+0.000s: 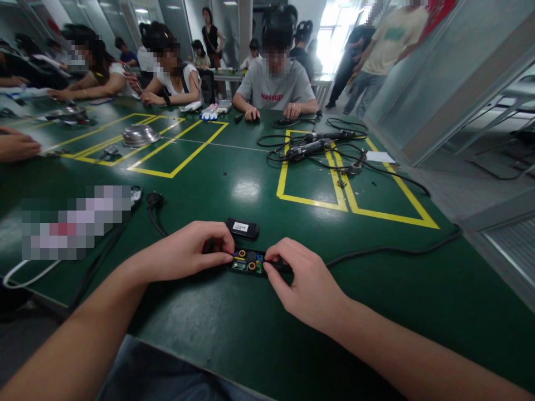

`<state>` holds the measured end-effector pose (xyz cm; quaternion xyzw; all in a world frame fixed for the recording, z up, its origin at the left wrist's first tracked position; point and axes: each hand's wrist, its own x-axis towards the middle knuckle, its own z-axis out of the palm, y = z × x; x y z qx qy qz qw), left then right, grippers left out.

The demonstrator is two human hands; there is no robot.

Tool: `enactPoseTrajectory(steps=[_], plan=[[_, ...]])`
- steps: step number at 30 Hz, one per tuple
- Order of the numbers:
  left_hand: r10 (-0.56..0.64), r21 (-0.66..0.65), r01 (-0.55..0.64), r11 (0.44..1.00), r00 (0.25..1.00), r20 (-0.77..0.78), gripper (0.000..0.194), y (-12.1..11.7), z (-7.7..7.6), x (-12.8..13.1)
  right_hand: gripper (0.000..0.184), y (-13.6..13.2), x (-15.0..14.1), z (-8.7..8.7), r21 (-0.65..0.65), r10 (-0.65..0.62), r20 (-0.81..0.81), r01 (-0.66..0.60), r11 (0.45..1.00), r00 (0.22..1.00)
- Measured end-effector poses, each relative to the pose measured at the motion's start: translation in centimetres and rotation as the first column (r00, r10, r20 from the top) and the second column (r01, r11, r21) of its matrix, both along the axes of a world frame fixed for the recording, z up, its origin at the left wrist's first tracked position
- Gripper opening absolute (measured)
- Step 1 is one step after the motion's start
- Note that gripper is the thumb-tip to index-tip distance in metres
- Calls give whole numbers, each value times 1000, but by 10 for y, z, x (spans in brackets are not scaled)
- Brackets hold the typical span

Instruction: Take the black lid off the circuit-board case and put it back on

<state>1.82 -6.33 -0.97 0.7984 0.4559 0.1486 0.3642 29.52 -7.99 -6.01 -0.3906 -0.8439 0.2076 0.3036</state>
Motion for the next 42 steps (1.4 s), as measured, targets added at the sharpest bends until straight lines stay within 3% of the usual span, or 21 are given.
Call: enactPoseTrajectory(steps=[10, 14, 24, 29, 32, 34, 38, 42], plan=[[24, 23, -24, 999, 999, -25, 22, 0, 0, 0, 12, 1, 0, -2, 7, 7, -10, -7, 1000, 1000], [-23, 17, 23, 1000, 1000, 11, 20, 2, -3, -3, 15, 2, 0, -2, 31, 14, 9, -14, 999, 1000], [-73, 237, 79, 968, 997, -33, 15, 4, -3, -1, 15, 1, 0, -2, 173, 7, 65, -18, 985, 998], [-6, 368, 35, 929, 997, -81, 15, 0, -4, 9, 17, 1, 1, -2, 207, 14, 49, -24, 978, 999], [51, 448, -29, 894, 998, -37, 14, -1, -10, 15, 15, 3, 1, -5, 201, 23, 30, -28, 979, 999], [107, 479, -87, 873, 994, -14, 23, 1, -18, 17, 14, 4, 1, -6, 200, 26, 27, -30, 979, 999], [160, 459, -120, 881, 986, -50, 33, 8, -29, 15, 13, 4, 1, -6, 213, 29, 20, -33, 977, 999], [161, 416, -121, 901, 985, -63, 31, 11, -29, 14, 13, 4, 1, -5, 209, 28, 21, -32, 977, 999]])
